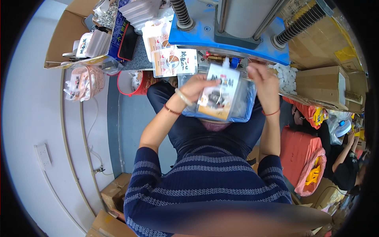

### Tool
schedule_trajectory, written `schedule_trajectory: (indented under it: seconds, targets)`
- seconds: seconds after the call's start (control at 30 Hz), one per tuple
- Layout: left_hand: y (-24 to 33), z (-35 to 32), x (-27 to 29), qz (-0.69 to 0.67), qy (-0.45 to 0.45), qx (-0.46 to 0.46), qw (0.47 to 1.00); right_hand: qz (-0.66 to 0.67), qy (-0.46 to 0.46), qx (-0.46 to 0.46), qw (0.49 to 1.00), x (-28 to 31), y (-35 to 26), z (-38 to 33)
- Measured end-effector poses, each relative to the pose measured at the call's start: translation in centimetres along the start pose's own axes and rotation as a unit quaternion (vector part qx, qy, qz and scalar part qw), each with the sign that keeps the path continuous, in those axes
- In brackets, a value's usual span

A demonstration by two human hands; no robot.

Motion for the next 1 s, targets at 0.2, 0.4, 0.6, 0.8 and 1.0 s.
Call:
schedule_trajectory:
  seconds: [0.2, 0.4, 0.6, 0.8, 1.0]
  targets:
    - [2.4, 1.5, -0.3, -0.029, 0.013, -0.031, 0.999, -0.324, -0.116, -0.134, 0.929, 1.8, 6.4, -1.3]
    - [1.2, -1.4, 3.2, 0.323, 0.262, -0.184, 0.89, -0.234, -0.09, -0.063, 0.966, 0.6, 10.4, -2.0]
    - [1.0, -4.8, 9.1, 0.659, 0.456, -0.385, 0.458, -0.113, 0.044, -0.073, 0.99, 1.3, 9.6, -2.0]
    - [1.3, -7.8, 5.0, 0.347, 0.412, -0.313, 0.782, 0.178, 0.103, -0.091, 0.974, 1.1, -0.9, -3.9]
    - [0.7, -8.0, 1.7, 0.266, 0.28, -0.268, 0.883, 0.28, 0.001, -0.042, 0.959, -3.0, -7.0, -3.2]
Point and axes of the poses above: each hand's wrist, its own z-axis towards the middle knuckle, its own x-axis out of the back of the hand, y = z × x, the point moved 2 cm from there along z, towards the middle knuckle, and after that the axes turned 15 degrees about x, right-handed, at the moved point
